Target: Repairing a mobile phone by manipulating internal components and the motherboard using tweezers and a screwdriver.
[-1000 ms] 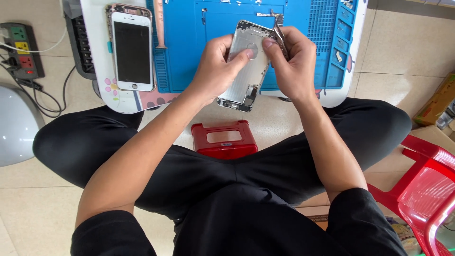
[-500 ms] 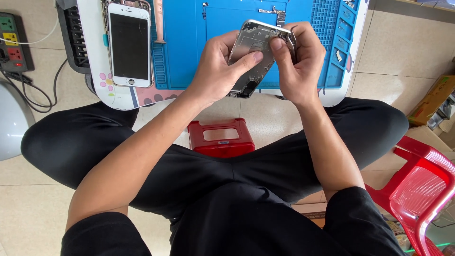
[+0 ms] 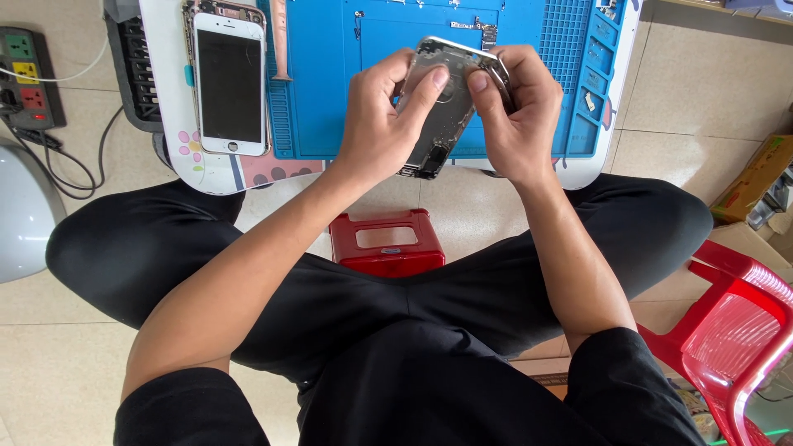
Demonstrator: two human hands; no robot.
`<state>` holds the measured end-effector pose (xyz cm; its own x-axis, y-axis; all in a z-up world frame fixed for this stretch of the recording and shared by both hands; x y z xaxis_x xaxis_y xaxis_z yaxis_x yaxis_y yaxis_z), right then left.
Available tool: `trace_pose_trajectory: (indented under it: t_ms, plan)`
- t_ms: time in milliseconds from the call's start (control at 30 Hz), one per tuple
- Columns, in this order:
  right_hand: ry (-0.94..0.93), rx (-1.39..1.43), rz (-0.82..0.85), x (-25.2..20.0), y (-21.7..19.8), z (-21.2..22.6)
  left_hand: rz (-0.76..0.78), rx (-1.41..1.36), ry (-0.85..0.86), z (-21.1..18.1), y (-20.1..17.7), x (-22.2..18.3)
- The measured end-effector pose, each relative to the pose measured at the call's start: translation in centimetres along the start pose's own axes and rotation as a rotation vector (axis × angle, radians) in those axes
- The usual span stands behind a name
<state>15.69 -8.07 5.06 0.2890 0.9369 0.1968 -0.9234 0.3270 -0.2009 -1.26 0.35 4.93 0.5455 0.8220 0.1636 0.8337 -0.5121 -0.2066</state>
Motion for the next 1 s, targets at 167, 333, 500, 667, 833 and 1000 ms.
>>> trace_pose_trajectory:
  t_ms: [167,333,500,667,833,1000]
  plan:
    - [0.092,-0.08,0.068,-0.1,-0.1,0.3,-0.123,-0.434,-0.28,5.2,0.9,-0.6]
    - [0.258,-0.121,0.12,0.1,-0.1,0.2,-0.232,-0.586,-0.561,6.8,0.3,-1.1]
    - [0.261,-0.152,0.146,0.9,-0.4,0.2,-0.204,0.144,-0.042,3.1,-2.0,-0.9]
    - [0.217,-0.249,0.283,2.1,-1.0,0.6,0.195,0.704,0.221,1.7,-3.1,-0.7]
    - [0.195,-0.187,0.387,2.7,-0.3,0.4,0.328,0.908,0.38,3.2,-2.8,-1.1]
    - [0.125,-0.391,0.164,2.7,-0.8,0.0,0.258,1.075,0.322,3.6,-3.1,-0.7]
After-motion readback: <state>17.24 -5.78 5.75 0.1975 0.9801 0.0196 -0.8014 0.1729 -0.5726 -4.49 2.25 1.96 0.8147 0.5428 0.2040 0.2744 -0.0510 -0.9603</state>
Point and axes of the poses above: each hand's wrist, its own x-axis towards the middle knuckle, its own y-axis out of the palm, z = x × y, the point moved 1 cm from there along x, towards the middle knuckle, and after that the axes turned 10 degrees about x, right-handed, at the moved point
